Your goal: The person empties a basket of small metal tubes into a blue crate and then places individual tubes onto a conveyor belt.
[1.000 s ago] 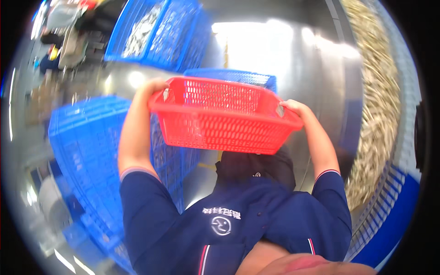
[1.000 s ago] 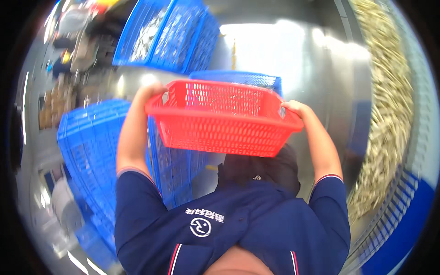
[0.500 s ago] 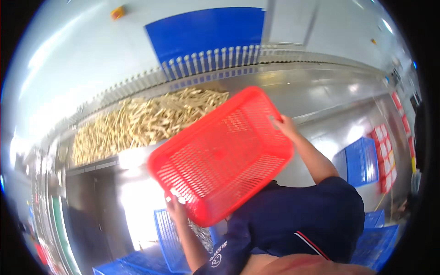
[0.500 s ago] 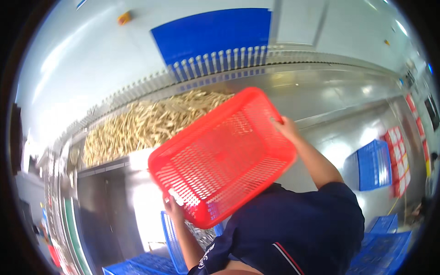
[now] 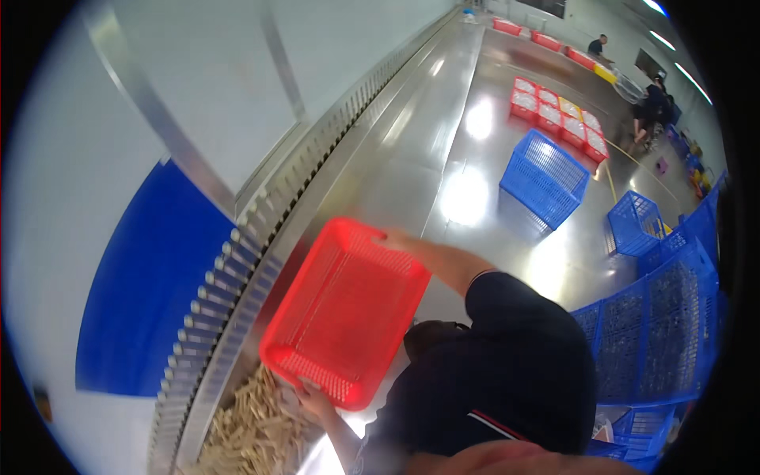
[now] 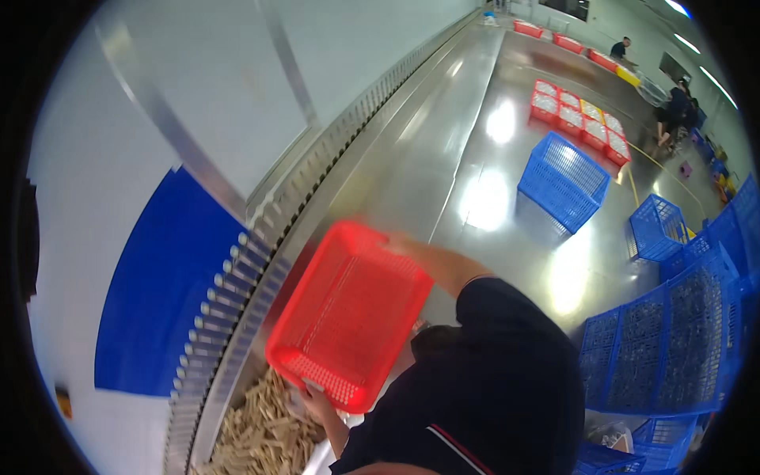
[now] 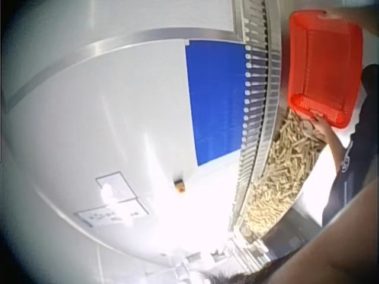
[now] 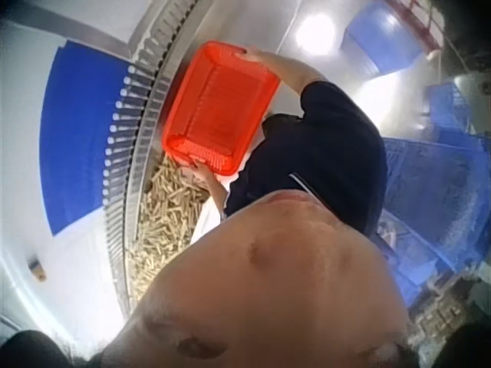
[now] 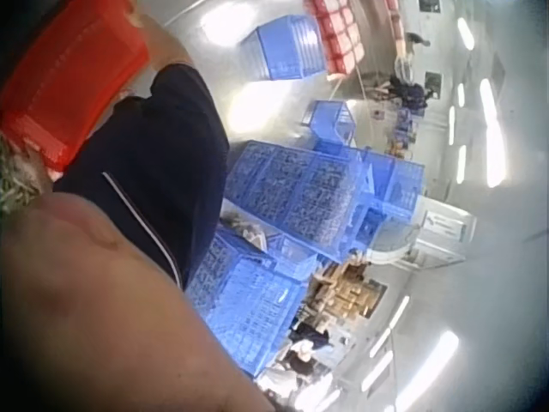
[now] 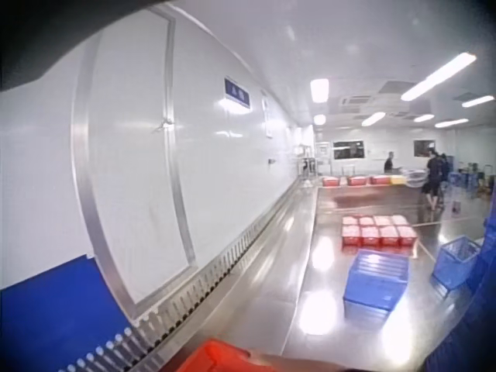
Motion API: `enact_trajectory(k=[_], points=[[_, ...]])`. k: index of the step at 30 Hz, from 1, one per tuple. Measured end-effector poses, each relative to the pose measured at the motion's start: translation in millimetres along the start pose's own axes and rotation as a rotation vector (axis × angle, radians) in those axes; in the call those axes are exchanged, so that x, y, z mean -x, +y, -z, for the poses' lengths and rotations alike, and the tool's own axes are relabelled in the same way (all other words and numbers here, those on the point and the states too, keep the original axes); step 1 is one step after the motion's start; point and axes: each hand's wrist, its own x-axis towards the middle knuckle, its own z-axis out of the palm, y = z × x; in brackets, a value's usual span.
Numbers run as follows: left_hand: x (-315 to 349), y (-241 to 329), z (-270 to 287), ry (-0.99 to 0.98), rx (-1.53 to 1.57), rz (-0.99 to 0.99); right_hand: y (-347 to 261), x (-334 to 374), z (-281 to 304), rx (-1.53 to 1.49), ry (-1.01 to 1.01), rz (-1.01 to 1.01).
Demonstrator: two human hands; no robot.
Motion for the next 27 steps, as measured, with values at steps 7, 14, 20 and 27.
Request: enact_trajectory(k=[7,14,20,27], points=[[-85.2,34.5,10.7,-0.443,-0.324,0.019,-4.3,-84.1,-45.6,-0.334,-0.003,-0.141],[-210.4,209.3,0.1,-0.315,-0.367,-0.468,-88.2,-183.7,17.9,0.384,0.256,0.386],[-271.6,347.3,-117.5,-0.154,-0.604,-1.069,-271.1,-253.2,39.9,0.604,-0.158,1.002],[-320.9,353.1,-227.7,-0.547,-0.932,-0.729,-244.1,-316.5,40.8,0.59,-0.249,1.052]])
